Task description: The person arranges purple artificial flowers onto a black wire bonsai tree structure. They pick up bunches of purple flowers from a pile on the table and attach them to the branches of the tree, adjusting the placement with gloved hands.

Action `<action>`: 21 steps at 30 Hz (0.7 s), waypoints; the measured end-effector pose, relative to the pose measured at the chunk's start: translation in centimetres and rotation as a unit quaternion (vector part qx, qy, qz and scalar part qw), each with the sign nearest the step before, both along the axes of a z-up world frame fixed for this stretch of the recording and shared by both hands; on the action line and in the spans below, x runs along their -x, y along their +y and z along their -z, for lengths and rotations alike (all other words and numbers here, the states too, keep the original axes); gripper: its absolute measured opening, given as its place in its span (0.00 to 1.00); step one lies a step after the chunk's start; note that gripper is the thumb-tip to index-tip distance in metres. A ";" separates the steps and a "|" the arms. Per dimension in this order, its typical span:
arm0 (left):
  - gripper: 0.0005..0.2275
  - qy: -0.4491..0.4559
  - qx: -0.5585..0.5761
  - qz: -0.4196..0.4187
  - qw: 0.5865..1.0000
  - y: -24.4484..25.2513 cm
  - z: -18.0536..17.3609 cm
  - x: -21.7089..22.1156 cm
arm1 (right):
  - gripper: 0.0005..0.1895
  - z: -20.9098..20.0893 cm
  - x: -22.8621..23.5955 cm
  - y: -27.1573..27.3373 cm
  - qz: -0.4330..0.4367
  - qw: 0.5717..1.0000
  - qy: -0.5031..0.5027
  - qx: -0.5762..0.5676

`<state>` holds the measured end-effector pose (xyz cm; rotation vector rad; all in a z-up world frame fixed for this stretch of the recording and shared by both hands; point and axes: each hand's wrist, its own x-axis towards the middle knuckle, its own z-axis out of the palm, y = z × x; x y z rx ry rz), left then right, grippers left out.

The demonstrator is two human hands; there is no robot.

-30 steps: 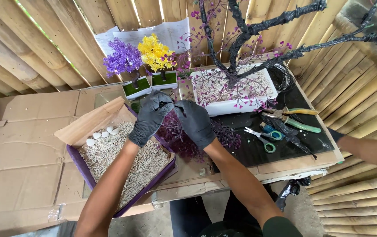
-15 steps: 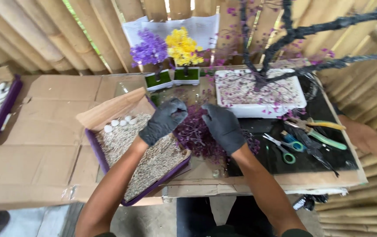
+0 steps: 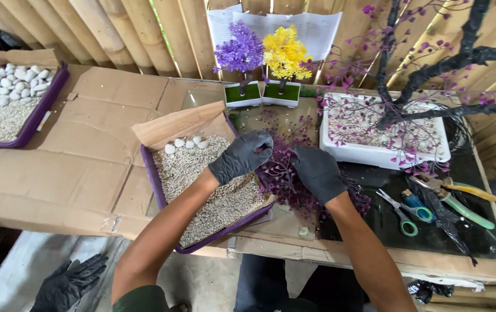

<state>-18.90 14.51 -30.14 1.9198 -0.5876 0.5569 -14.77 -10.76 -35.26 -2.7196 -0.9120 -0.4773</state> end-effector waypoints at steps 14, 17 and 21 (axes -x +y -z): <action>0.20 0.081 -0.145 -0.038 0.985 2.2 5.3 -1.3 | 0.18 -13.8 7.6 2.1 0.121 0.989 -0.079 0.002; 0.18 0.097 -0.202 -0.053 0.973 2.3 4.3 -0.9 | 0.14 -14.3 8.1 1.7 0.130 0.988 -0.020 -0.079; 0.11 0.102 -0.265 -0.044 0.958 1.8 1.0 0.3 | 0.06 -16.9 9.9 0.9 0.141 0.970 -0.005 -0.199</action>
